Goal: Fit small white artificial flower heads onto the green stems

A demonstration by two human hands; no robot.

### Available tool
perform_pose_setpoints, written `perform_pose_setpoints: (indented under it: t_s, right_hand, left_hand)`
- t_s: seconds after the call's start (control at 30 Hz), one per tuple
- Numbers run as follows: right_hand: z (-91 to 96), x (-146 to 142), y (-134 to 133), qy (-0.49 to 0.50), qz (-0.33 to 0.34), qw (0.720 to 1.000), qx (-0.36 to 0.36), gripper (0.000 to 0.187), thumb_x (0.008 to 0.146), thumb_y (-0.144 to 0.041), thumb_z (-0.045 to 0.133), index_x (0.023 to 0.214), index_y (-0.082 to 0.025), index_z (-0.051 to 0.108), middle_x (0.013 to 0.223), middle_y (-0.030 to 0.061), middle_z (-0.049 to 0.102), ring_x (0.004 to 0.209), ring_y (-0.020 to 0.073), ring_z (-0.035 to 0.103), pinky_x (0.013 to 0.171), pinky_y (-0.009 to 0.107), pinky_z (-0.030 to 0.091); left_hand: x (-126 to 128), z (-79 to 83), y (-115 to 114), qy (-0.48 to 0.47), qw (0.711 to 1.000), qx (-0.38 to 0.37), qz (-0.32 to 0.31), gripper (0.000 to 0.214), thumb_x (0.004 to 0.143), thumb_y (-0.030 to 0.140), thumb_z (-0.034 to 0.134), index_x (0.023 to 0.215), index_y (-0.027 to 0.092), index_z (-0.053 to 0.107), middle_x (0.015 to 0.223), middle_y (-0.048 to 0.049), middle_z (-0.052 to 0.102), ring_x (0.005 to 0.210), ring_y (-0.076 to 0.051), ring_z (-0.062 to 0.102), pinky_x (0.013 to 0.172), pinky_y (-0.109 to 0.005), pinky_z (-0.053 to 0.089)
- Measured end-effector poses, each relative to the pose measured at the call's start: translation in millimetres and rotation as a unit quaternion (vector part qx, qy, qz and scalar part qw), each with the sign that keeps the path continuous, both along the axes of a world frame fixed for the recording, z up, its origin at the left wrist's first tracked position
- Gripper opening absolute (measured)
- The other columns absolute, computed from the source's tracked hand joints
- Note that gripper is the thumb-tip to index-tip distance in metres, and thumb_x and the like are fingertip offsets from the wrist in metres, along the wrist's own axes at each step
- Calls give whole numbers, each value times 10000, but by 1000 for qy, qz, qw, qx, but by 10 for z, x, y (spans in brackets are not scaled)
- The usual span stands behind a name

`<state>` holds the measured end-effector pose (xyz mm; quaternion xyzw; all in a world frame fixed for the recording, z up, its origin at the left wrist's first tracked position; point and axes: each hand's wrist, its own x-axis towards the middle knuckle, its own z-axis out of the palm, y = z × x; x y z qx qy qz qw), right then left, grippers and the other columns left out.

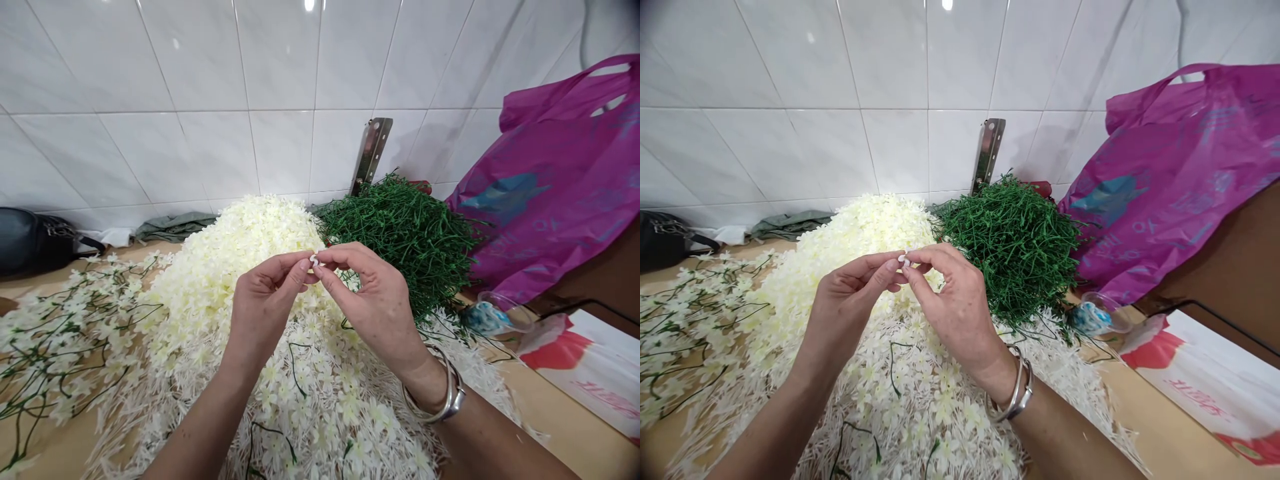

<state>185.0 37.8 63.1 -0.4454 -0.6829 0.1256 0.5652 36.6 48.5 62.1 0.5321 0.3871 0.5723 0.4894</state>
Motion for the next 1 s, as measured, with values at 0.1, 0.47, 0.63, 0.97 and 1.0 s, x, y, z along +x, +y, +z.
perform_pose_setpoints:
  t_s: [0.1,0.47,0.63,0.97,1.0]
  right_hand:
    - [0,17,4,0,2,1000,-4,95,915,-152,716,923,-237,757,942,26,780,906,194,715,839,352,571]
    - [-6,46,41,-6,31,999,-8,105,916,-136,709,898,-224,763,915,15,784,864,172,710,825,323,559]
    - [-46,53,64,-3,38,999,13,92,911,-135,723,914,-216,765,902,3,772,834,153,700,797,297,561]
    - [-31,45,50,-7,44,999,19,122,929,-98,691,888,-188,764,881,8,769,846,136,706,791,259,552]
    - [-28,45,48,-7,44,999,16,114,930,-108,695,888,-188,765,880,10,768,844,139,706,788,262,553]
  left_hand:
    - [-2,12,7,-8,1000,-8,-2,158,830,311,844,953,212,853,859,-27,840,789,-149,752,792,-254,616]
    - [-2,18,-22,82,994,21,71,122,809,306,855,886,211,856,881,-25,851,825,-183,784,803,-264,618]
    - [4,23,-13,80,994,28,75,118,806,307,849,868,208,854,840,-25,847,797,-190,793,767,-262,629]
    - [6,-5,-9,91,992,26,87,134,786,333,848,853,217,854,836,-24,846,776,-188,781,739,-260,605]
    - [5,-7,-9,92,992,27,87,138,788,337,845,854,217,854,834,-23,846,768,-185,780,731,-257,602]
